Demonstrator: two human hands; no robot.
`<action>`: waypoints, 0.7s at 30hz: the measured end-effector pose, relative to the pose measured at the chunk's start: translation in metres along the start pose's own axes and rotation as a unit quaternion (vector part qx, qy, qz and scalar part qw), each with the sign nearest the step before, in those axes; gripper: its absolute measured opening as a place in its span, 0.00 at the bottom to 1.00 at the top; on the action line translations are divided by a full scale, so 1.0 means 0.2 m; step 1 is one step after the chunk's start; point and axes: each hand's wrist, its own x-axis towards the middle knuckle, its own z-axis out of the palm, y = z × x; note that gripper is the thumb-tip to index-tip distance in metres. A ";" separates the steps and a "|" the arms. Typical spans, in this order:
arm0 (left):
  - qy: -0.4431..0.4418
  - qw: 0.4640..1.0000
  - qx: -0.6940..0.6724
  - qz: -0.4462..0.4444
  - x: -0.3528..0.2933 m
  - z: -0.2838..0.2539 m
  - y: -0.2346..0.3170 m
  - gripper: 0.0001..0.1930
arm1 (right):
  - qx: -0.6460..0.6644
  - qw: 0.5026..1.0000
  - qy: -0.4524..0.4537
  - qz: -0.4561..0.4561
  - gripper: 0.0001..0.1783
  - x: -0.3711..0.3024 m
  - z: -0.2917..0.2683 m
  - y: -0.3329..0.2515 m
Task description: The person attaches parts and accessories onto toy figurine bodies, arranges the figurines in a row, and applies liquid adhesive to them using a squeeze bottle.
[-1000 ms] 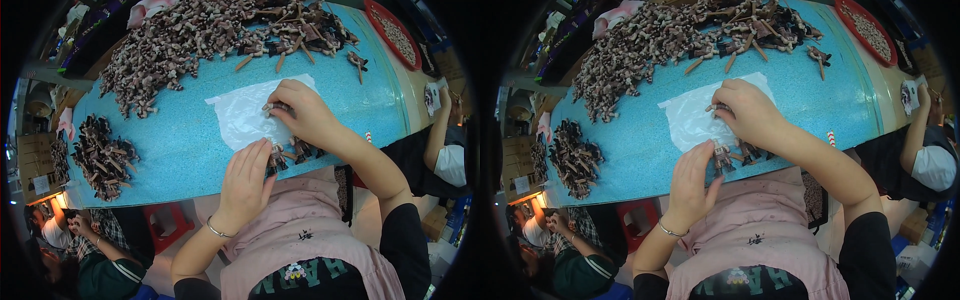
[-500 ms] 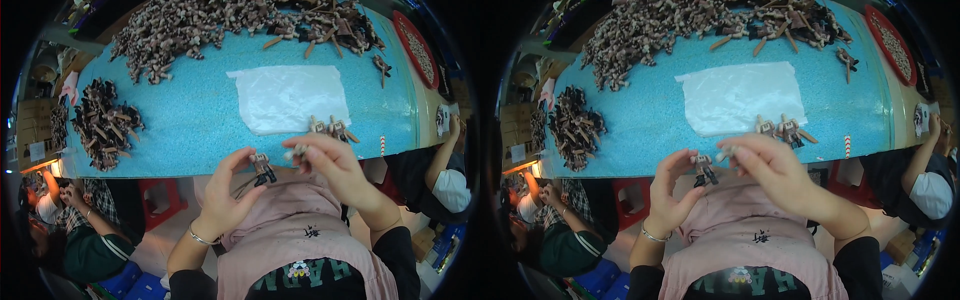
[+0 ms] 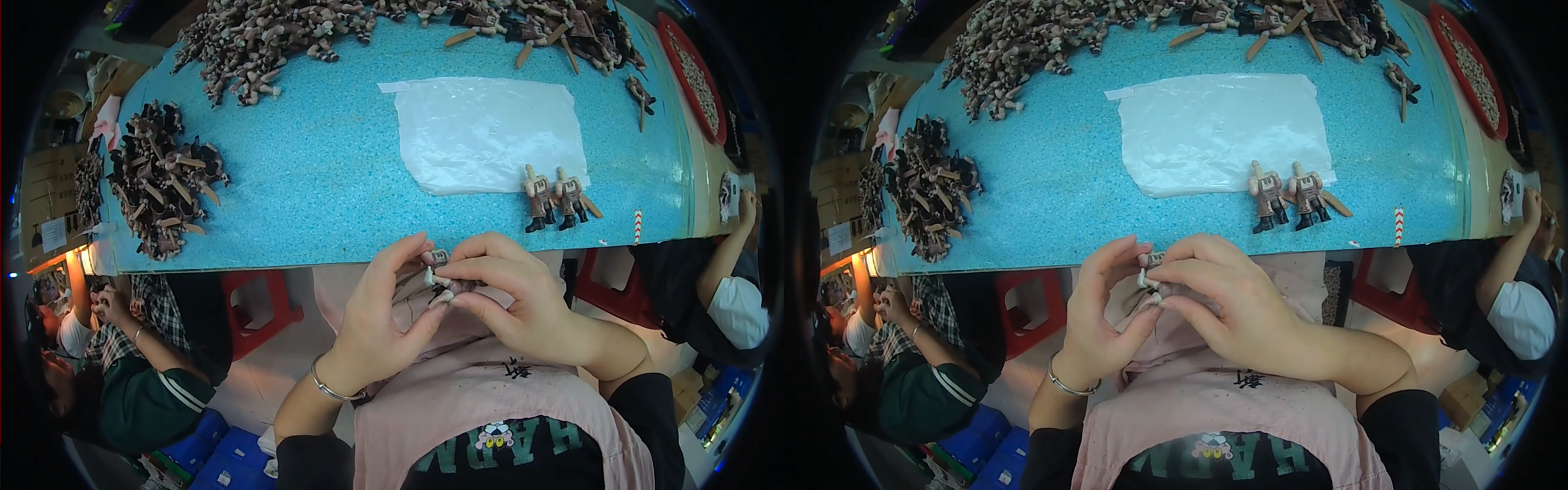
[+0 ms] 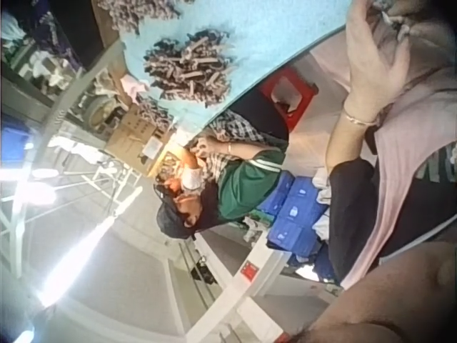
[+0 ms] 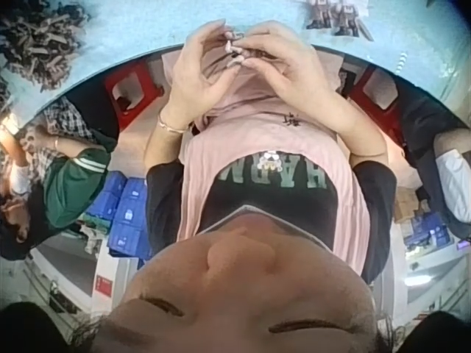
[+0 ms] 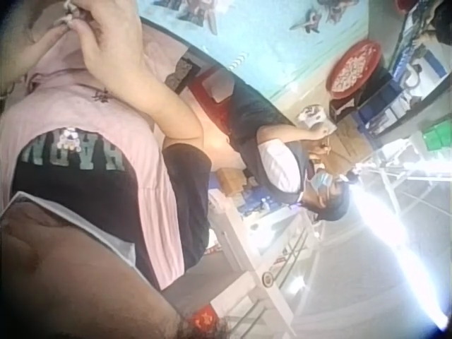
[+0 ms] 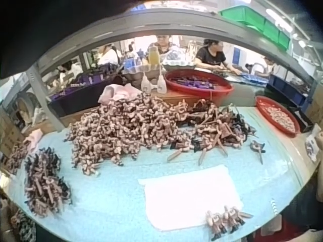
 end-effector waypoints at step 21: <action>0.040 0.996 -0.067 -0.050 0.02 0.00 -0.07 0.11 | 0.047 0.998 0.040 0.020 0.12 0.00 0.04 0.06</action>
